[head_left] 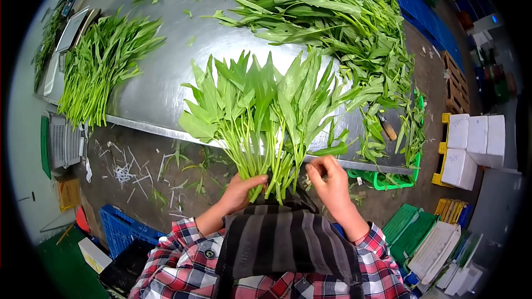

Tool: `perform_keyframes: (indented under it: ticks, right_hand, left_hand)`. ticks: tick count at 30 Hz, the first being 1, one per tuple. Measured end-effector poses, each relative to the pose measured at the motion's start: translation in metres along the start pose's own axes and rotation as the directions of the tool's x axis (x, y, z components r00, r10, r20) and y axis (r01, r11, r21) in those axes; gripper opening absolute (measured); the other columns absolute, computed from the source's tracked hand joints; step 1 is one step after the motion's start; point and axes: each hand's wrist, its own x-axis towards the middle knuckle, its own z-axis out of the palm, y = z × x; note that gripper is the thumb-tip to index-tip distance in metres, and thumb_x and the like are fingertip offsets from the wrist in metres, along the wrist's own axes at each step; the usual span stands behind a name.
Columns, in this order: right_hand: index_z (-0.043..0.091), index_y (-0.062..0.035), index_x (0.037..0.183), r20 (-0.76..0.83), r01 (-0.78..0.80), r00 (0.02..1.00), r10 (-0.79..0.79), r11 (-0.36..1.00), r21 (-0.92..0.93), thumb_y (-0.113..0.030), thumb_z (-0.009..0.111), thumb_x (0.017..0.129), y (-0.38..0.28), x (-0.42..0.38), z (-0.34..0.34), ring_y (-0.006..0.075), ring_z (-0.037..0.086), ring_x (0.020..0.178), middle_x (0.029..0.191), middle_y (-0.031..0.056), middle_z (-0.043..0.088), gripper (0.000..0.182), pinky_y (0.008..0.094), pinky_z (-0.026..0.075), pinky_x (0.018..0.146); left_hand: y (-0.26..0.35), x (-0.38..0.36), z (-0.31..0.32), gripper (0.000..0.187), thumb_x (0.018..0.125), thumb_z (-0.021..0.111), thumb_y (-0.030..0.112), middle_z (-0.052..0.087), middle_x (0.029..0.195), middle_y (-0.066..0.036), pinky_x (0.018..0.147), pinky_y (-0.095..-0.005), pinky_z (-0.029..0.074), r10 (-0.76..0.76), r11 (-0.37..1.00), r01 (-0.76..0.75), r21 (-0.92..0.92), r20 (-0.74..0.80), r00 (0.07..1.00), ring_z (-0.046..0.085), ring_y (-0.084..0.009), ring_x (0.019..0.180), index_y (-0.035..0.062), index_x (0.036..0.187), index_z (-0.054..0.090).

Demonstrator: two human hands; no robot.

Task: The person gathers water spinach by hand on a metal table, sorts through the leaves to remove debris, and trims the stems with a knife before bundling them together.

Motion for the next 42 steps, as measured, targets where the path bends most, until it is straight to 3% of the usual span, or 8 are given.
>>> perform_keyframes:
  ticks: [4, 14, 19, 24, 27, 30, 39, 42]
  right_hand:
    - [0.059, -0.0034, 0.1, 0.172, 0.566, 0.819, -0.548, 0.821, -0.079, -0.01, 0.064, 0.076, -0.026, 0.019, 0.025, 0.0283, 0.055, 0.086, 0.108, 0.012, 0.055, 0.025, 0.0348, 0.047, 0.074]
    - [0.061, -0.0062, 0.097, 0.2, 0.438, 0.891, -0.408, 0.889, -0.137, -0.015, 0.064, 0.077, -0.039, 0.036, 0.049, 0.0288, 0.059, 0.073, 0.086, 0.0115, 0.055, 0.022, 0.0351, 0.048, 0.061]
    - [0.059, -0.0073, 0.081, 0.418, 0.602, 0.779, -0.469, 0.745, -0.288, -0.014, 0.063, 0.074, -0.04, 0.039, 0.035, 0.0276, 0.059, 0.071, 0.084, 0.0098, 0.053, 0.01, 0.0361, 0.048, 0.058]
    - [0.057, -0.0067, 0.081, 0.362, 0.793, 0.573, -0.735, 0.609, -0.02, -0.01, 0.06, 0.071, -0.046, 0.013, 0.024, 0.0265, 0.059, 0.085, 0.102, 0.0114, 0.055, 0.011, 0.0348, 0.05, 0.062]
    - [0.055, -0.0037, 0.084, 0.493, 0.681, 0.552, -0.673, 0.705, 0.199, -0.008, 0.059, 0.075, -0.044, 0.003, 0.028, 0.0282, 0.059, 0.083, 0.097, 0.012, 0.057, 0.01, 0.0359, 0.048, 0.065]
    - [0.055, -0.0031, 0.086, 0.562, 0.495, 0.577, -0.592, 0.801, 0.336, -0.008, 0.059, 0.079, -0.032, 0.001, 0.041, 0.0291, 0.059, 0.079, 0.087, 0.0108, 0.059, 0.01, 0.0354, 0.048, 0.064]
    - [0.055, -0.0023, 0.087, 0.675, -0.084, 0.635, -0.375, 0.836, 0.542, -0.011, 0.06, 0.085, -0.018, -0.011, 0.041, 0.0132, 0.061, 0.074, 0.084, 0.0051, 0.065, 0.01, 0.0262, 0.047, 0.063]
    - [0.053, -0.0021, 0.092, 0.589, -0.312, 0.789, -0.175, 0.712, 0.629, -0.01, 0.059, 0.084, -0.024, -0.002, 0.001, 0.0117, 0.058, 0.065, 0.074, 0.0049, 0.061, 0.013, 0.0233, 0.046, 0.056]
  left_hand:
    - [0.0, -0.005, 0.019, 0.025, 0.088, 0.056, 0.017, 0.061, 0.095, -0.007, 0.072, -0.0274, 0.049, 0.092, 0.996, -0.092, -0.003, -0.074, 0.993, 0.06, -0.0157, 0.084, 0.0016, 0.107, 0.056]
    - [-0.003, -0.011, 0.005, 0.033, 0.088, 0.05, 0.015, 0.061, 0.101, -0.011, 0.079, -0.0355, 0.051, 0.055, 0.998, -0.058, -0.015, -0.148, 0.987, 0.06, -0.0186, 0.091, -0.0027, 0.117, 0.051]
    - [0.001, -0.014, 0.007, 0.031, 0.087, 0.055, 0.014, 0.061, 0.095, -0.006, 0.07, -0.0275, 0.049, 0.08, 0.997, -0.078, 0.017, -0.169, 0.982, 0.058, -0.0152, 0.085, -0.001, 0.114, 0.054]
    - [-0.005, -0.008, 0.004, 0.034, 0.086, 0.058, 0.019, 0.059, 0.093, -0.003, 0.069, -0.0269, 0.047, 0.044, 0.995, -0.06, -0.083, -0.179, 0.983, 0.056, -0.0131, 0.086, -0.0002, 0.114, 0.054]
    - [0.002, -0.007, 0.018, 0.035, 0.086, 0.061, 0.022, 0.06, 0.095, -0.003, 0.069, -0.0262, 0.047, 0.017, 0.993, -0.039, -0.111, -0.195, 0.981, 0.057, -0.0125, 0.085, 0.0003, 0.113, 0.055]
    - [-0.011, 0.009, 0.003, 0.029, 0.084, 0.063, 0.016, 0.062, 0.093, -0.004, 0.07, -0.0256, 0.047, 0.114, 0.95, -0.067, 0.304, -0.14, 0.984, 0.058, -0.0128, 0.081, -0.0006, 0.107, 0.058]
    - [-0.01, 0.008, 0.009, 0.02, 0.085, 0.059, 0.013, 0.065, 0.09, -0.006, 0.069, -0.0254, 0.047, 0.223, 0.931, -0.147, 0.333, -0.201, 0.954, 0.06, -0.0134, 0.076, -0.0019, 0.098, 0.062]
    - [-0.012, 0.009, -0.002, 0.025, 0.085, 0.06, 0.016, 0.063, 0.094, -0.006, 0.069, -0.0259, 0.047, 0.079, 0.989, -0.055, 0.136, -0.174, 0.982, 0.06, -0.0134, 0.08, -0.0015, 0.103, 0.06]
